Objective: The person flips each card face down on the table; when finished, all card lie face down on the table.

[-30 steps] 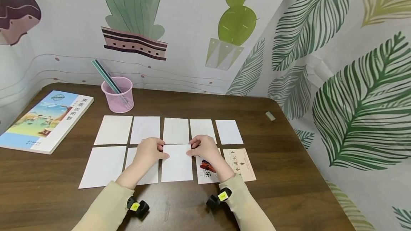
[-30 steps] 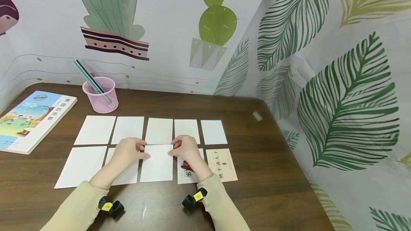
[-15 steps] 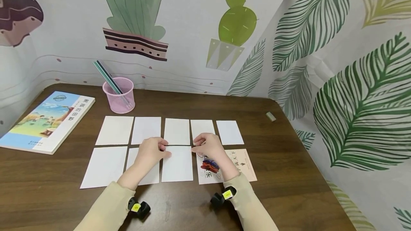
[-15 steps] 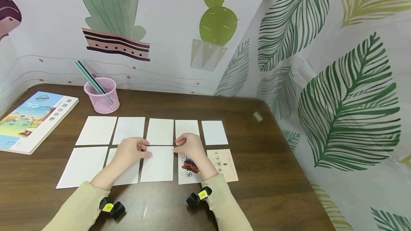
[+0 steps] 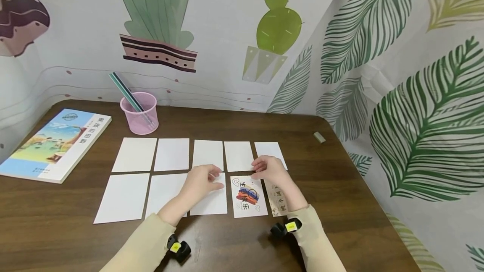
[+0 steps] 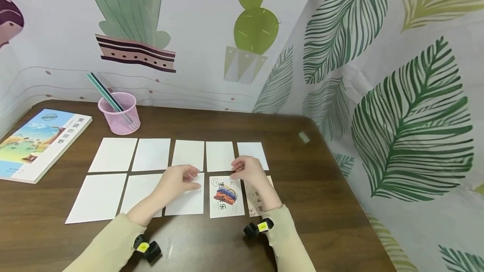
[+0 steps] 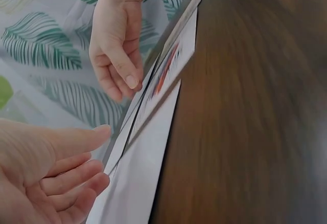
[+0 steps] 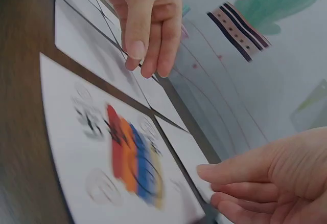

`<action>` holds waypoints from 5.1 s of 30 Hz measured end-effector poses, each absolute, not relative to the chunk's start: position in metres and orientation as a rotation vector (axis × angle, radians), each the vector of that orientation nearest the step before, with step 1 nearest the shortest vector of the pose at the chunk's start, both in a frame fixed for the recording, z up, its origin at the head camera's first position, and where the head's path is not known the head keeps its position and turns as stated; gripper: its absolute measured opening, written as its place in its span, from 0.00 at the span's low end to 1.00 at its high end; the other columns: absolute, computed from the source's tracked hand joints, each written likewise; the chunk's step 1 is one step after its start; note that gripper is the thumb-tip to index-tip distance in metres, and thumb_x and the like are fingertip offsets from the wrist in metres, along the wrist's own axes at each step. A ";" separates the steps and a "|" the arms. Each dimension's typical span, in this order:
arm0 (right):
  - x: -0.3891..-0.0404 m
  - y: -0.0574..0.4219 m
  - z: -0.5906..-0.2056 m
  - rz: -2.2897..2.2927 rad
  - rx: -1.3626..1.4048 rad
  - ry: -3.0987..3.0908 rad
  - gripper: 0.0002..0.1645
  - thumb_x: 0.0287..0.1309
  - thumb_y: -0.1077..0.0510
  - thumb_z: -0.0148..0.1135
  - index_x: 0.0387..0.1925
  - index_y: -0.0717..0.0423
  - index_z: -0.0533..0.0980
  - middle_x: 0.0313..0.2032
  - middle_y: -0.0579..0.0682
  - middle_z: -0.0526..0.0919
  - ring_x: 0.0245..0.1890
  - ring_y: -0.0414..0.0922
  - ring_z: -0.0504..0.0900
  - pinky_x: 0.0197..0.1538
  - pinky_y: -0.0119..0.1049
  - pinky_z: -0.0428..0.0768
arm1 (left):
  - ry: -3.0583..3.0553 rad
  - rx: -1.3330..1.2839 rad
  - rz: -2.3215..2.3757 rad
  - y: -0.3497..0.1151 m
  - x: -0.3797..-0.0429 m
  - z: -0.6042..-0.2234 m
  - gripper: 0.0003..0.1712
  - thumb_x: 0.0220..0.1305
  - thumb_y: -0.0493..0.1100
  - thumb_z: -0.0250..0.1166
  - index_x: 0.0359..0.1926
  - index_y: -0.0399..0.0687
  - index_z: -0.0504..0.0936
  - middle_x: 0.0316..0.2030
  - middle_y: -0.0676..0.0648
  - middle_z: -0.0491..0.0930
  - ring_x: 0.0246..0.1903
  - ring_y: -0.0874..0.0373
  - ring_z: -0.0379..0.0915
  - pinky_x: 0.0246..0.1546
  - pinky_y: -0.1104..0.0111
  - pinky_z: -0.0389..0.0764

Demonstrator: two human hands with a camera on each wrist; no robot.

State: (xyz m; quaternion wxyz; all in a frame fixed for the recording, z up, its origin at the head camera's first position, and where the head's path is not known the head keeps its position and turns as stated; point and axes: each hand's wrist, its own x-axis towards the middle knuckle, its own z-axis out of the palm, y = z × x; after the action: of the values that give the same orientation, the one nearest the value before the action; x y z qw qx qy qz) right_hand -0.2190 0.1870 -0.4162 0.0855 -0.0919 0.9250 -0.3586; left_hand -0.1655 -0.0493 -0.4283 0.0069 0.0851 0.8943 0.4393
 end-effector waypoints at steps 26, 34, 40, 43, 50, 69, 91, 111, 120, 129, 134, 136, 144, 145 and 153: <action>-0.206 0.205 -0.413 -0.811 -0.388 2.745 0.23 0.40 0.66 0.78 0.43 0.55 0.84 0.42 0.49 0.87 0.45 0.45 0.83 0.51 0.42 0.81 | 2.657 0.673 1.150 -0.001 -0.167 -0.429 0.48 0.31 0.44 0.86 0.58 0.34 0.77 0.58 0.36 0.77 0.61 0.39 0.70 0.63 0.50 0.70; -0.208 0.204 -0.413 -0.785 -0.428 2.749 0.23 0.39 0.65 0.79 0.42 0.56 0.84 0.41 0.50 0.87 0.43 0.44 0.83 0.49 0.42 0.81 | 2.661 0.748 1.050 -0.003 -0.165 -0.428 0.54 0.26 0.45 0.87 0.60 0.35 0.74 0.58 0.38 0.77 0.60 0.39 0.69 0.62 0.51 0.70; -0.207 0.204 -0.414 -0.784 -0.414 2.763 0.21 0.40 0.66 0.79 0.41 0.54 0.84 0.40 0.48 0.87 0.43 0.44 0.83 0.50 0.41 0.81 | 2.687 0.769 1.013 -0.003 -0.165 -0.430 0.55 0.25 0.45 0.87 0.60 0.36 0.74 0.58 0.38 0.77 0.59 0.40 0.68 0.61 0.51 0.71; -0.206 0.203 -0.413 -0.804 -0.402 2.768 0.20 0.40 0.67 0.78 0.39 0.54 0.84 0.39 0.47 0.87 0.42 0.44 0.83 0.50 0.42 0.81 | 2.696 0.761 1.005 -0.003 -0.165 -0.431 0.55 0.26 0.46 0.87 0.60 0.35 0.74 0.58 0.38 0.76 0.59 0.40 0.68 0.61 0.51 0.71; -0.206 0.203 -0.412 -0.808 -0.428 2.763 0.18 0.42 0.66 0.77 0.39 0.53 0.84 0.38 0.47 0.87 0.41 0.44 0.83 0.49 0.43 0.81 | 2.719 0.749 0.966 -0.002 -0.166 -0.433 0.55 0.26 0.48 0.87 0.61 0.36 0.74 0.60 0.37 0.74 0.61 0.39 0.66 0.63 0.50 0.69; -0.208 0.204 -0.413 -0.799 -0.499 2.749 0.18 0.45 0.64 0.76 0.40 0.56 0.81 0.37 0.47 0.85 0.40 0.44 0.80 0.47 0.42 0.81 | 2.731 0.758 0.943 -0.002 -0.168 -0.433 0.56 0.25 0.50 0.87 0.60 0.39 0.75 0.58 0.39 0.75 0.57 0.42 0.67 0.61 0.52 0.70; -0.216 0.216 -0.424 -1.332 -0.255 2.333 0.29 0.55 0.60 0.70 0.55 0.71 0.73 0.42 0.59 0.83 0.37 0.42 0.81 0.42 0.33 0.82 | 2.688 0.818 1.148 -0.003 -0.173 -0.437 0.66 0.19 0.44 0.89 0.67 0.43 0.66 0.59 0.42 0.67 0.56 0.44 0.66 0.60 0.52 0.71; -0.216 0.219 -0.423 -1.547 -0.190 2.110 0.20 0.61 0.65 0.63 0.49 0.76 0.72 0.30 0.45 0.85 0.32 0.39 0.84 0.39 0.32 0.83 | 2.264 0.188 1.755 -0.005 -0.179 -0.434 0.57 0.43 0.32 0.79 0.71 0.30 0.56 0.52 0.34 0.80 0.44 0.49 0.82 0.48 0.59 0.82; -0.214 0.218 -0.414 -1.603 -0.174 2.139 0.19 0.62 0.63 0.63 0.49 0.74 0.73 0.32 0.47 0.86 0.33 0.40 0.85 0.41 0.32 0.82 | 1.965 0.260 1.899 -0.007 -0.179 -0.435 0.25 0.59 0.29 0.65 0.58 0.30 0.73 0.43 0.35 0.85 0.40 0.51 0.85 0.44 0.63 0.84; -0.215 0.212 -0.418 -1.594 -0.104 2.250 0.22 0.60 0.61 0.66 0.50 0.74 0.74 0.34 0.48 0.85 0.33 0.39 0.83 0.41 0.32 0.83 | 1.853 0.226 1.990 -0.007 -0.181 -0.435 0.23 0.64 0.28 0.60 0.60 0.30 0.72 0.46 0.33 0.84 0.44 0.48 0.84 0.44 0.62 0.85; -0.214 0.207 -0.413 -1.700 -0.014 2.343 0.23 0.58 0.63 0.66 0.51 0.75 0.73 0.35 0.52 0.83 0.33 0.38 0.82 0.42 0.32 0.84 | 1.946 0.109 2.009 -0.010 -0.183 -0.428 0.22 0.63 0.29 0.61 0.59 0.31 0.73 0.43 0.36 0.85 0.40 0.53 0.84 0.42 0.64 0.85; -0.213 0.205 -0.409 -1.779 0.033 2.398 0.23 0.56 0.66 0.67 0.51 0.75 0.73 0.34 0.51 0.84 0.33 0.37 0.82 0.42 0.30 0.83 | 1.994 0.044 2.026 -0.012 -0.184 -0.425 0.22 0.63 0.29 0.61 0.59 0.32 0.74 0.42 0.36 0.85 0.39 0.56 0.83 0.41 0.67 0.83; -0.201 0.188 -0.392 -1.716 -0.175 2.434 0.23 0.56 0.64 0.68 0.53 0.70 0.76 0.46 0.63 0.85 0.43 0.43 0.87 0.46 0.30 0.83 | 2.065 0.005 2.070 -0.013 -0.183 -0.415 0.22 0.63 0.31 0.62 0.59 0.33 0.75 0.45 0.35 0.85 0.43 0.55 0.81 0.45 0.63 0.82; -0.200 0.185 -0.391 -1.696 -0.221 2.428 0.24 0.56 0.64 0.68 0.54 0.70 0.76 0.49 0.64 0.84 0.46 0.46 0.86 0.48 0.31 0.83 | 2.059 0.025 2.074 -0.012 -0.182 -0.415 0.23 0.63 0.31 0.61 0.60 0.33 0.74 0.46 0.34 0.84 0.44 0.54 0.82 0.47 0.62 0.82; -0.188 0.171 -0.387 -1.672 -0.365 2.436 0.33 0.52 0.65 0.71 0.61 0.69 0.72 0.56 0.65 0.80 0.55 0.57 0.81 0.54 0.39 0.82 | 2.027 0.108 2.133 -0.009 -0.179 -0.410 0.32 0.64 0.36 0.64 0.67 0.30 0.66 0.53 0.30 0.80 0.53 0.42 0.79 0.57 0.53 0.78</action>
State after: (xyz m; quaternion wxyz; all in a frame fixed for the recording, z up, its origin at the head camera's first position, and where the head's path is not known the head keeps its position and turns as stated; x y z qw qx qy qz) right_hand -0.1878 0.1712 -0.3872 0.0821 -0.1223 0.8155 -0.5596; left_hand -0.1795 -0.0094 -0.4096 0.0987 0.0366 0.6850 0.7209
